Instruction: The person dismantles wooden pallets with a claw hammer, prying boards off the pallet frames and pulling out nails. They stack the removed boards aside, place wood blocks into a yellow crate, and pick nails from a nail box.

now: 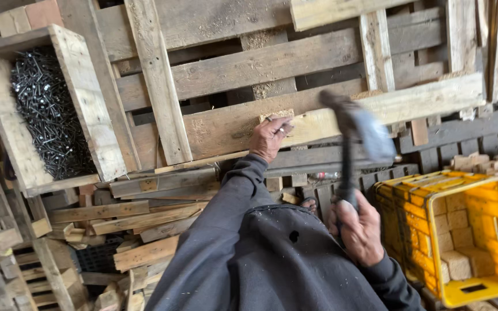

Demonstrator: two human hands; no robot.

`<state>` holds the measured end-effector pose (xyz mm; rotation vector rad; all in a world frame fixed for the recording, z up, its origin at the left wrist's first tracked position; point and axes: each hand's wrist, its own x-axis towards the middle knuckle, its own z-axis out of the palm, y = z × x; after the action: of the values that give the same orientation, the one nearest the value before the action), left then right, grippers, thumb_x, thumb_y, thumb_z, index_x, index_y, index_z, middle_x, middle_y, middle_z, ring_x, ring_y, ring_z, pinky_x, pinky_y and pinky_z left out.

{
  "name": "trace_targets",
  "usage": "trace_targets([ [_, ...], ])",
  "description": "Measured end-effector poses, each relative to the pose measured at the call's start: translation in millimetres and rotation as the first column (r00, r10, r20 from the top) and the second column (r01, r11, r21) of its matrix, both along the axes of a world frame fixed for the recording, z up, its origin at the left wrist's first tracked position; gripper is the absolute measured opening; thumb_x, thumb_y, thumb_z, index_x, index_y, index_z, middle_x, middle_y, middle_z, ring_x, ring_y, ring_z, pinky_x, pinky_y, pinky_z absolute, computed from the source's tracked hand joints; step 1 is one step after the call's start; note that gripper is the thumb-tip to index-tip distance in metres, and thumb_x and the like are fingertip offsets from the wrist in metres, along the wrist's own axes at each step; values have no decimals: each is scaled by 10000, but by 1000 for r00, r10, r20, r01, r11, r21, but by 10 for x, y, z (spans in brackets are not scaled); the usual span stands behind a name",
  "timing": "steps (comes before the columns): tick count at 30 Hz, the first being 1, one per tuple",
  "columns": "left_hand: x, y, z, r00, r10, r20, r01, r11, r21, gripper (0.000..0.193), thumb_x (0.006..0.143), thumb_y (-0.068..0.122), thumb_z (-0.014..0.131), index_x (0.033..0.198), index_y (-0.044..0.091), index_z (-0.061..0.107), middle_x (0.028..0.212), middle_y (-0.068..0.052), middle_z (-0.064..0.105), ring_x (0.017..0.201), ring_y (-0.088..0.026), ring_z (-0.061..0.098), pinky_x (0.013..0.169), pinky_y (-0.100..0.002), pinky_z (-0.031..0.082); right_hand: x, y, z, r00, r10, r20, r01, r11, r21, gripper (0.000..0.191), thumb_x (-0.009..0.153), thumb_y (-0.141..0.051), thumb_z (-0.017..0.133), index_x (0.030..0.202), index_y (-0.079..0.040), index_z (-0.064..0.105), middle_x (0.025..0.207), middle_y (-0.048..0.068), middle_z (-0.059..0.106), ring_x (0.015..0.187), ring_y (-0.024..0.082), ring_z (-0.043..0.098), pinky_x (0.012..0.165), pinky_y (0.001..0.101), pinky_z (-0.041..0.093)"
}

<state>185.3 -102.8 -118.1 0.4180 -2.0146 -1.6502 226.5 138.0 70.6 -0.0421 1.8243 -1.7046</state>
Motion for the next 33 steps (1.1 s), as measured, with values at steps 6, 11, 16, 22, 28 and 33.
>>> trace_targets([
  [6,-263,-143,45,719,651,244,-608,759,-233,213,1061,278,578,1068,117,717,913,-106,739,801,-269,697,675,-404,559,-157,70,-7,911,7,-411,-173,914,-368,363,968,-425,691,1022,-76,606,780,3,621,639,117,570,636,282,499],
  [11,-426,-106,72,569,679,463,-612,727,-313,264,1053,309,491,1077,104,656,1003,-178,710,888,-412,673,688,-527,519,-204,-72,-553,979,52,198,-120,929,351,272,983,-312,638,884,-59,617,671,6,532,525,116,468,445,272,376],
  [16,-444,-159,132,565,652,506,-616,741,-266,242,1052,314,510,1083,115,643,990,-183,723,886,-407,688,719,-527,526,-623,40,31,795,193,-575,-227,974,12,451,1103,-371,556,758,-81,580,705,55,638,560,169,630,507,278,535],
  [22,-432,-175,106,596,662,454,-684,715,-146,247,1016,328,566,1064,93,622,975,-183,736,862,-385,711,705,-505,545,-816,197,98,651,258,-714,-234,963,134,568,1093,-595,429,867,-112,626,784,63,653,703,216,659,726,391,544],
  [28,-406,-179,91,585,735,343,-686,674,-274,238,1097,275,509,1036,55,573,946,-242,692,892,-448,668,756,-543,510,-428,275,-855,983,176,52,-177,831,528,409,1012,-352,532,833,-5,652,616,118,586,520,228,527,494,378,427],
  [33,-410,-218,130,604,716,350,-707,684,-178,256,1077,297,495,1030,52,549,944,-248,693,859,-466,658,688,-548,499,-1357,550,239,663,143,-735,-153,987,53,376,1050,-274,402,839,-80,644,622,43,620,536,155,572,528,306,452],
])
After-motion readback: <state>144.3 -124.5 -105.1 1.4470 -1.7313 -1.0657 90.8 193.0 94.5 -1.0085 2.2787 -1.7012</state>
